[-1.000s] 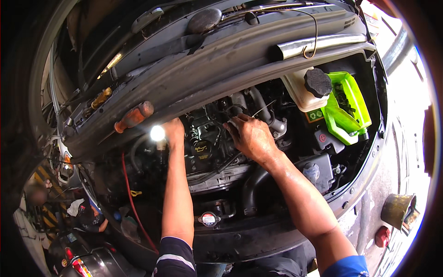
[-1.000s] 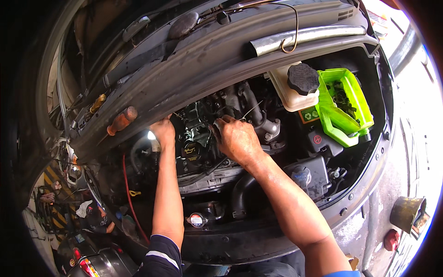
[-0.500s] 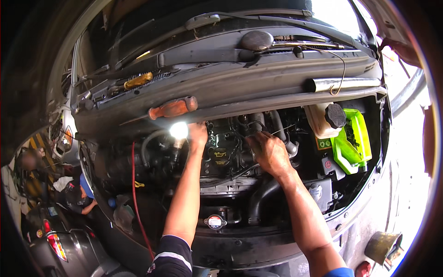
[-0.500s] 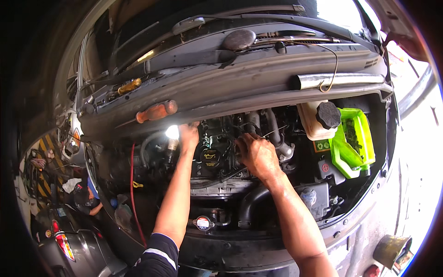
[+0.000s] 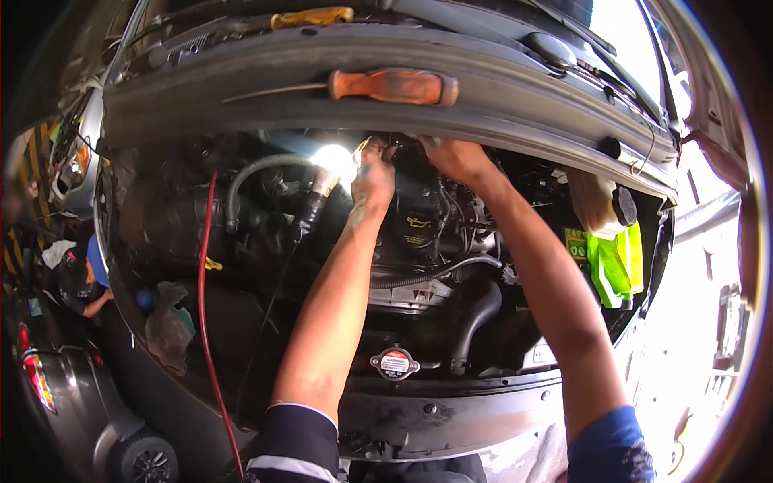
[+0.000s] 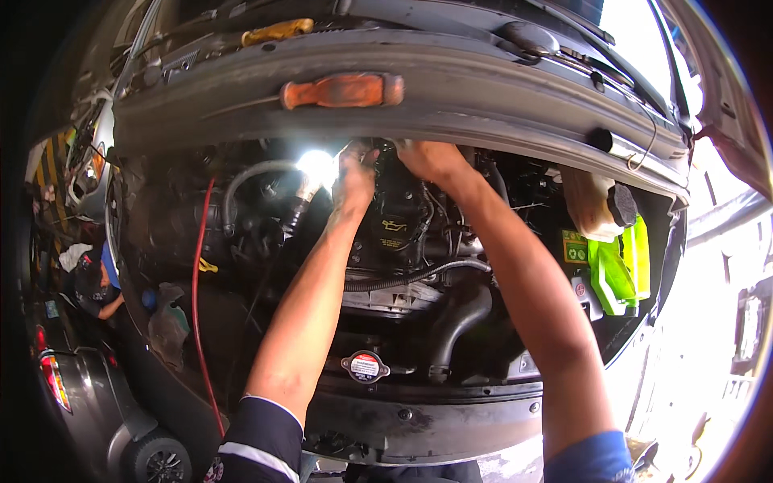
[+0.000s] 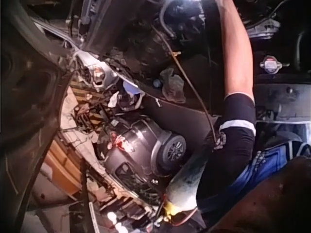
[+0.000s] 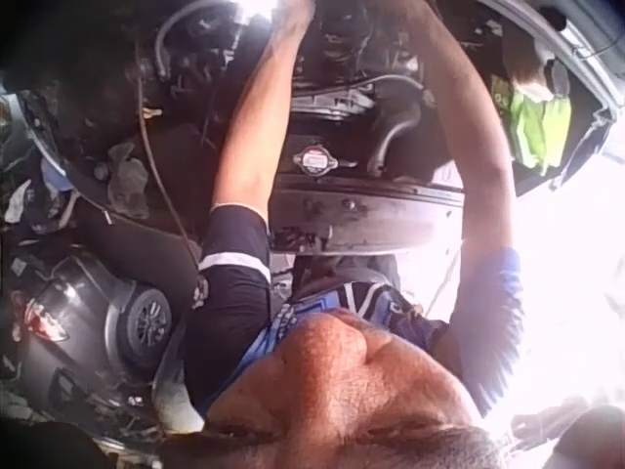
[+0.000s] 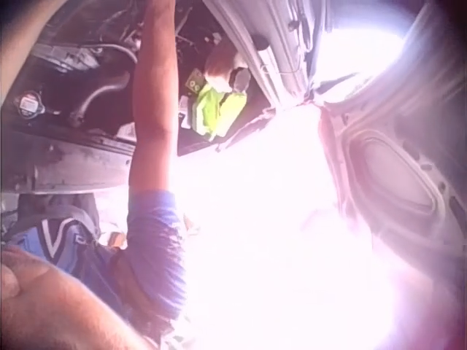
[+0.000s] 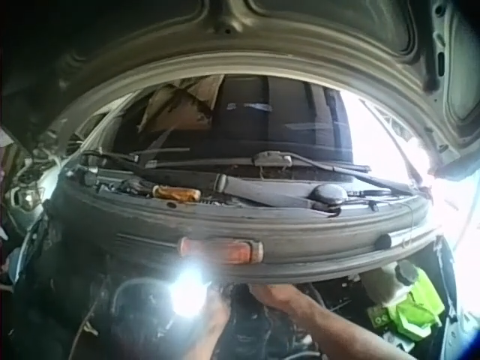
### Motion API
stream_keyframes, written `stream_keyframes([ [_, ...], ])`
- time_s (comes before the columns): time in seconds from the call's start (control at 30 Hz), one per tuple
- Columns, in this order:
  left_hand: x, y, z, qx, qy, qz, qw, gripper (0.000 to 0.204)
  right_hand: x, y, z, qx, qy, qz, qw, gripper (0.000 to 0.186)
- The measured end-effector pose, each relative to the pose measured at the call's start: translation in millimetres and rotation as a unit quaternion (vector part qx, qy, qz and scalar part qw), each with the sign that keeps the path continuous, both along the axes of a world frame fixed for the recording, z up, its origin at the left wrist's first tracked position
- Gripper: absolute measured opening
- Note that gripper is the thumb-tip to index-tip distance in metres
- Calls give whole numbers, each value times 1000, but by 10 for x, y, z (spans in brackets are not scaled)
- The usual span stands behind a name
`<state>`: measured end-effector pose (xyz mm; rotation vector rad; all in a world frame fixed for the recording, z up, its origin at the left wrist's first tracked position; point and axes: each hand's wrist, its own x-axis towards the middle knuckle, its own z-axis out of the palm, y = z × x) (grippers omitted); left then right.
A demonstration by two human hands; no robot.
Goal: Inspecting and working on components within a vehicle's engine bay using a light and tools.
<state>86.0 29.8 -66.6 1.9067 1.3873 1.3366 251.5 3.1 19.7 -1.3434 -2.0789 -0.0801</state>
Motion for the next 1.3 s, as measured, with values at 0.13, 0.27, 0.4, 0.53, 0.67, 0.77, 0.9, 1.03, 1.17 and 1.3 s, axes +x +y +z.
stream_keyframes([
  [0.13, 23, -5, 114, -20, -87, -2, 996, 25, -60, 445, -166, 9, -49, 85, 995, 22],
  [0.27, 14, -48, 219, -126, -59, -7, 990, 25, -182, 457, -175, -129, 121, 37, 984, 23],
  [0.4, 16, -20, 248, -175, -139, 20, 975, 23, -298, 417, -132, -34, 64, 8, 997, 25],
  [0.53, -1, -17, 199, -127, -30, 1, 991, 26, -286, 417, -100, -55, 51, -11, 997, 28],
  [0.67, -6, -30, 205, -42, 16, 17, 999, 15, -226, 448, -85, 93, -17, 24, 995, 29],
  [0.77, 4, -67, 227, -54, -16, 26, 998, 16, -211, 464, -82, 146, -67, 47, 986, 30],
  [0.9, 6, -57, 234, -48, 19, 26, 998, 13, -215, 473, -21, 32, -39, 20, 999, 25],
  [1.03, -6, -18, 192, 2, 60, 30, 998, 11, -87, 471, 144, 206, -135, 89, 965, 24],
  [1.17, 19, 45, 103, 16, 29, 17, 999, 10, -26, 465, 162, 168, -173, 61, 969, 23],
  [1.3, 17, 128, -34, 8, 32, 13, 999, 12, -72, 499, 79, 238, -150, 76, 957, 23],
])
